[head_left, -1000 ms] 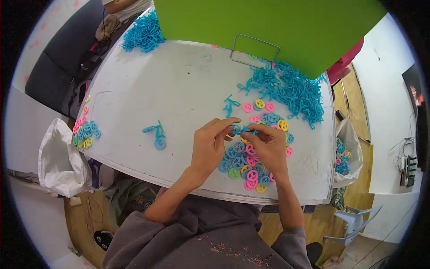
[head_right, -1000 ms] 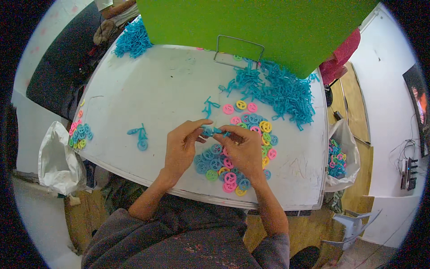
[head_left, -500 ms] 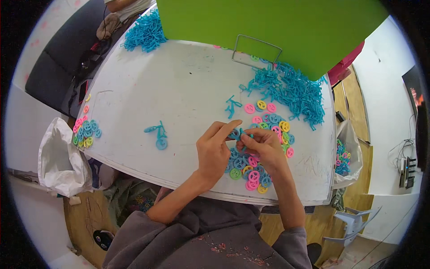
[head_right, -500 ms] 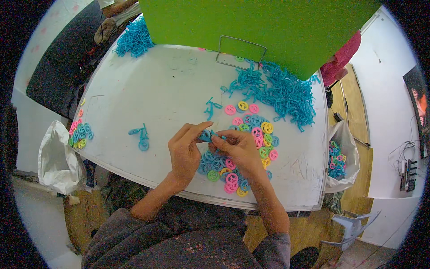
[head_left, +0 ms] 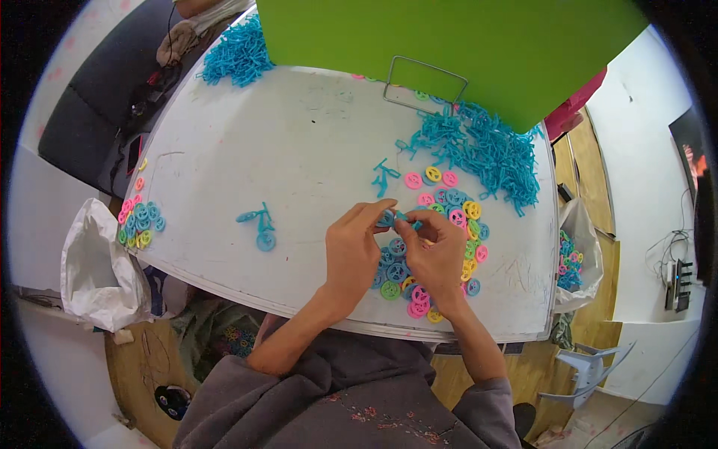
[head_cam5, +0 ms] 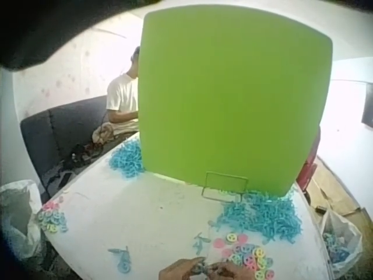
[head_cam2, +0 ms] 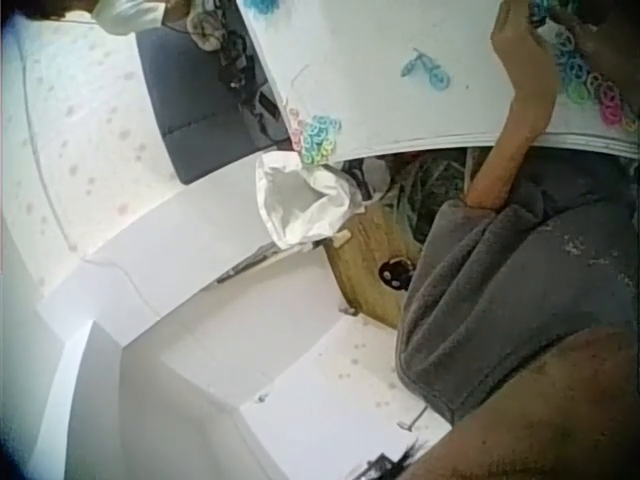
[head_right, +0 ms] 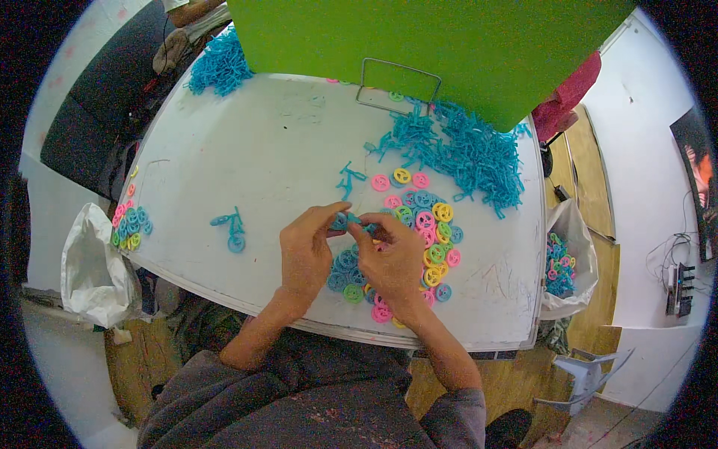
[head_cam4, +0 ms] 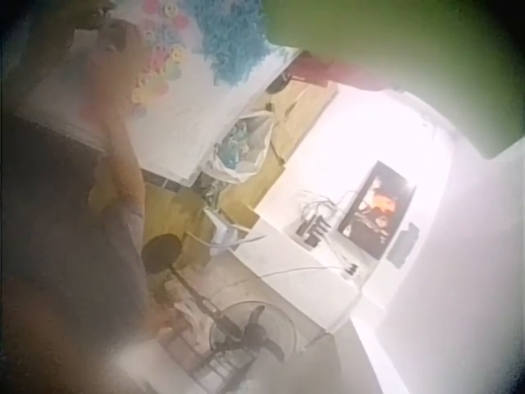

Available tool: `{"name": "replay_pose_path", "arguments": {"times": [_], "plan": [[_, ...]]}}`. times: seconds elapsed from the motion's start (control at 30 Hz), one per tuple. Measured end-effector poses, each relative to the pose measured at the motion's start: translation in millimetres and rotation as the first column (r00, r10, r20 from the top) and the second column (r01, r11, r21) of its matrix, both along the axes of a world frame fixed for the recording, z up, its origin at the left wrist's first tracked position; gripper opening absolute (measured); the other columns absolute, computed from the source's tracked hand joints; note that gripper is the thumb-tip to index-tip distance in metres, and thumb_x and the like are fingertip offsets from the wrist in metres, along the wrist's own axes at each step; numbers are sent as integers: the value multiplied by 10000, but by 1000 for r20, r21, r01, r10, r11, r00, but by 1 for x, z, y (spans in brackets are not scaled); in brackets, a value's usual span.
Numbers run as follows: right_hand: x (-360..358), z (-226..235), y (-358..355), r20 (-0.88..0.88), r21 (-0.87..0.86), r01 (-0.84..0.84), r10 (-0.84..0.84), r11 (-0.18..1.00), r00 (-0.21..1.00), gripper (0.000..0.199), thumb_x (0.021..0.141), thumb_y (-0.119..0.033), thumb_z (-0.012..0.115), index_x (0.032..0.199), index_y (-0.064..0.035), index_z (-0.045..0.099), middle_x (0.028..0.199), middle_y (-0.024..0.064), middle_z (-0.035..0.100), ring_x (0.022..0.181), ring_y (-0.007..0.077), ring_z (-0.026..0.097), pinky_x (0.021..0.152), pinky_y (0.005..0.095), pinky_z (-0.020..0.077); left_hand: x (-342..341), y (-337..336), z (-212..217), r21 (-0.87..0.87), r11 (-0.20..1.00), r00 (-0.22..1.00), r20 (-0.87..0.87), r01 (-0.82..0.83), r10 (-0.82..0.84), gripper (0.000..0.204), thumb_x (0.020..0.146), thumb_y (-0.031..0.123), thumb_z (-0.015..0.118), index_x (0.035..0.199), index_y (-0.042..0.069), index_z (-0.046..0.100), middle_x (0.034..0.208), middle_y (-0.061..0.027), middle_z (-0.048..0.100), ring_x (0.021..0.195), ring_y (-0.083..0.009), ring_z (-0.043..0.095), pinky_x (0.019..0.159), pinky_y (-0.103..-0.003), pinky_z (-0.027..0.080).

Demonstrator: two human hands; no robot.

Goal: Assembling colorful plastic rings by linking them together.

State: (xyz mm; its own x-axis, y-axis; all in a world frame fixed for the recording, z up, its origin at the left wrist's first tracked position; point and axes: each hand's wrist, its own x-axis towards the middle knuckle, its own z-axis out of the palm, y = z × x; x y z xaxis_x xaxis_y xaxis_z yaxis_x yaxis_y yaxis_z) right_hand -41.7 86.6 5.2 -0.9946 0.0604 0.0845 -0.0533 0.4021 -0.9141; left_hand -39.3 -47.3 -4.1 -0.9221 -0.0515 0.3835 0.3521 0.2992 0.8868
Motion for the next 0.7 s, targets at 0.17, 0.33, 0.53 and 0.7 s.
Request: {"name": "replay_pose_path", "arguments": {"times": [0.17, 0.33, 0.53, 0.7], "plan": [[-9, -2, 6, -309, 168, -118, 166, 979, 937, 219, 832, -9, 656, 1049, 17, 642, 835, 71, 674, 729, 113, 636, 616, 236, 498, 0, -10, 7, 266, 960, 989, 97, 86, -115, 341, 803, -161, 507, 1067, -2, 653, 956, -141, 633, 829, -217, 665, 720, -294, 583], [-12, -2, 10, 73, -466, -135, 190, 875, 979, 387, 940, -54, 531, 1317, -13, 454, 982, 78, 637, 866, 134, 627, 777, 257, 518, -3, -1, 9, 63, 994, 973, -206, -88, 99, 305, 785, -133, 576, 1036, 9, 674, 951, -131, 637, 838, -225, 668, 715, -309, 574], [-17, 2, 12, 20, -644, 15, -2, 765, 1000, 247, 986, -145, 495, 1191, -15, 542, 909, 25, 577, 866, 114, 602, 821, 273, 513, 3, 13, 17, 115, 993, 1000, 1, 12, -12, 389, 732, -12, 700, 1107, 49, 614, 1024, -113, 611, 925, -272, 625, 756, -320, 533], [-21, -5, 28, 8, -680, 16, -15, 733, 1000, 190, 989, -154, 494, 1114, -20, 546, 886, 10, 553, 838, 81, 583, 724, 249, 512, 4, 2, -18, -263, 962, 992, 113, 78, -50, 343, 709, 80, 749, 1012, 50, 591, 930, -117, 559, 912, -298, 540, 763, -393, 447]]}}
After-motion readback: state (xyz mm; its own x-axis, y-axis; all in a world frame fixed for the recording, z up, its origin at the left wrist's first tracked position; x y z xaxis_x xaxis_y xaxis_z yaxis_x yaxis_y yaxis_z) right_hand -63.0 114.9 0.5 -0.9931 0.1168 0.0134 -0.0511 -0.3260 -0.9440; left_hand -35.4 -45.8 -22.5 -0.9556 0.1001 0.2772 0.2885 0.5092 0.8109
